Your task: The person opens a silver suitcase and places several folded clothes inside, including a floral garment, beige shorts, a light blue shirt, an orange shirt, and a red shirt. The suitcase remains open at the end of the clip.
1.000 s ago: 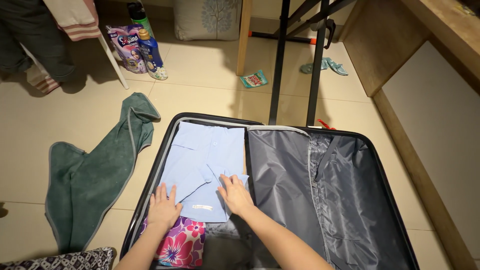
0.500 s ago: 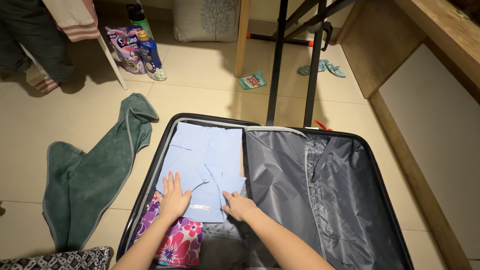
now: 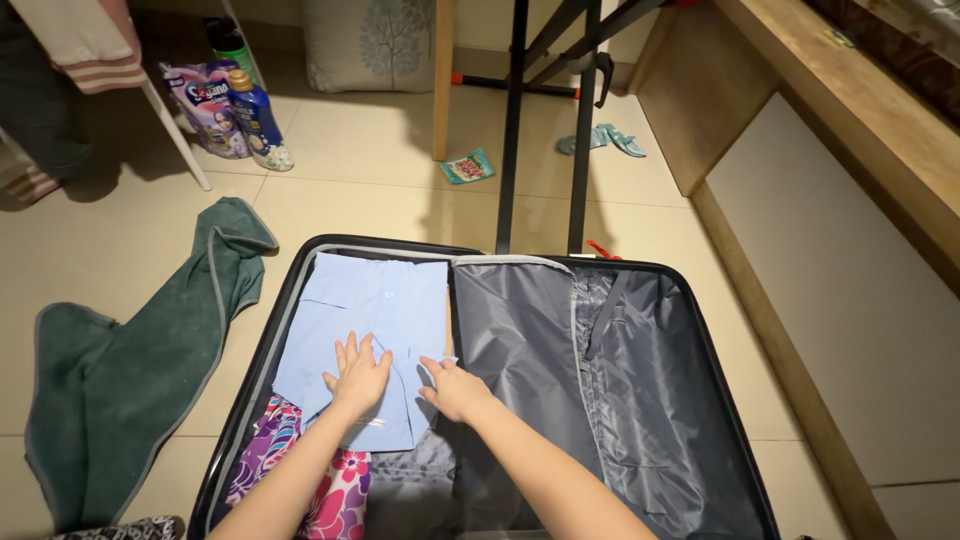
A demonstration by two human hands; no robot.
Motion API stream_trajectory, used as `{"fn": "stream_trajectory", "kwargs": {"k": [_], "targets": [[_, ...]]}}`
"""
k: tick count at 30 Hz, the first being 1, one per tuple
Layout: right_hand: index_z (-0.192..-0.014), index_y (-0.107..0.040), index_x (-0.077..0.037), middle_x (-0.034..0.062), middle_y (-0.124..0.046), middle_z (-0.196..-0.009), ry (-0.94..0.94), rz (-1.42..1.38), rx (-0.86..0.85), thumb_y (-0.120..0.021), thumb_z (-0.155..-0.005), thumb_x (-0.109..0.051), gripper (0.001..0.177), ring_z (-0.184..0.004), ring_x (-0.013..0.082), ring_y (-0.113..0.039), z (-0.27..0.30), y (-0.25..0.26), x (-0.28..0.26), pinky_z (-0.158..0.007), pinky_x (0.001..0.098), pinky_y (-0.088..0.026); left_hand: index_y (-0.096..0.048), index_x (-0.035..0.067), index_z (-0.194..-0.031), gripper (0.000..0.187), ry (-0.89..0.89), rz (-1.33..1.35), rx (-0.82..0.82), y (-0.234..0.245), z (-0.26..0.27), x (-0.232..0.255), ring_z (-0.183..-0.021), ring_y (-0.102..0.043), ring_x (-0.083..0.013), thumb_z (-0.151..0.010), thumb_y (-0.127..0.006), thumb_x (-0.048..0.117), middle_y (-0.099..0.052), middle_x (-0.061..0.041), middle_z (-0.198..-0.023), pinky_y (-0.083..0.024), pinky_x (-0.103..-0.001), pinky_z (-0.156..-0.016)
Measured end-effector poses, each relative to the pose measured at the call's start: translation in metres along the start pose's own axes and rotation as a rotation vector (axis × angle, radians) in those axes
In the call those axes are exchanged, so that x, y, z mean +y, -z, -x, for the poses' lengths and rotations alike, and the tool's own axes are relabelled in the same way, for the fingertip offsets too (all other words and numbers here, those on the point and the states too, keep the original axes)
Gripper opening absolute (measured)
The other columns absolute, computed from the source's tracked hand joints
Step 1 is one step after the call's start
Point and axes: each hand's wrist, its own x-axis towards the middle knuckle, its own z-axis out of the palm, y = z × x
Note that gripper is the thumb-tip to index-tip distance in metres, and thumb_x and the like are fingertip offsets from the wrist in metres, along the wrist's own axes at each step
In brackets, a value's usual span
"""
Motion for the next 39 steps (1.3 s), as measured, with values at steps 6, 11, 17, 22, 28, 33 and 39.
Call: {"fn": "stream_trajectory", "kwargs": {"k": [6,11,17,22,28,33,39], "targets": [[-0.153,-0.042,-0.022,0.0137,-0.057,-0.137,0.004,-0.165,0.110,-0.060,-0.097,-0.035,0.060,-0.120,0.0354,-0.062,0.018,0.015,0.016,-0.099,0.0467,-0.051,-0.036,0.025,-0.156,0.071,-0.010,-0.019,-0.072,-0.019,-0.008,0.023,-0.160,0.002,-0.0322,-0.094,-0.050,0.056,-0.010,-0.008,-0.172,-0.005,-0.075,-0.117],[-0.147,-0.049,-0.017,0.0157,-0.060,-0.133,0.158,-0.338,0.288,-0.062,-0.095,-0.026,0.054,-0.117,0.0349,-0.064,0.030,0.041,0.012,-0.099,0.0445,-0.051,-0.041,0.027,-0.154,0.068,-0.015,-0.023,-0.161,-0.013,-0.027,0.043,-0.160,0.000,-0.0333,-0.094,-0.049,0.057,-0.012,-0.006,-0.173,-0.006,-0.075,-0.117],[-0.139,-0.058,-0.011,0.0168,-0.067,-0.120,0.198,-0.487,0.446,-0.062,-0.095,-0.019,0.044,-0.112,0.0361,-0.065,0.034,0.094,0.004,-0.094,0.0427,-0.052,-0.044,0.029,-0.152,0.065,-0.038,0.005,-0.180,-0.018,-0.047,0.083,-0.160,-0.002,-0.0332,-0.094,-0.049,0.057,-0.015,-0.005,-0.173,-0.008,-0.077,-0.117],[-0.133,-0.062,-0.011,0.0138,-0.070,-0.112,0.144,-0.595,0.521,-0.061,-0.094,-0.016,0.039,-0.091,0.0321,-0.069,0.029,0.130,0.005,-0.083,0.0403,-0.055,-0.045,0.027,-0.152,0.064,-0.098,0.075,-0.182,-0.025,-0.055,0.122,-0.159,-0.004,-0.0354,-0.094,-0.047,0.056,-0.018,-0.008,-0.171,-0.010,-0.078,-0.115],[-0.131,-0.063,-0.009,0.0174,-0.071,-0.114,0.145,-0.697,0.702,-0.061,-0.093,-0.007,0.038,-0.092,0.0338,-0.071,0.040,0.131,0.003,-0.082,0.0400,-0.056,-0.050,0.025,-0.146,0.056,-0.167,0.173,-0.161,-0.015,-0.040,0.161,-0.155,-0.019,-0.0356,-0.095,-0.046,0.048,-0.032,-0.007,-0.165,-0.017,-0.076,-0.114],[-0.140,-0.057,-0.012,0.0204,-0.072,-0.110,-0.004,-0.862,0.683,-0.054,-0.092,0.000,0.050,-0.095,0.0383,-0.071,0.076,0.137,-0.025,-0.084,0.0423,-0.055,-0.057,0.018,-0.138,0.050,-0.232,0.176,-0.161,0.015,0.012,0.177,-0.146,-0.038,-0.0299,-0.096,-0.043,0.040,-0.051,-0.009,-0.152,-0.032,-0.058,-0.115],[-0.151,-0.048,-0.016,0.0155,-0.072,-0.112,-0.132,-0.943,0.592,-0.054,-0.090,0.000,0.063,-0.100,0.0354,-0.070,0.154,0.214,-0.042,-0.086,0.0415,-0.054,-0.062,0.010,-0.135,0.056,-0.133,0.319,-0.280,0.072,0.076,0.246,-0.135,-0.055,-0.0342,-0.101,-0.034,0.045,-0.062,-0.016,-0.140,-0.040,-0.041,-0.112]]}}
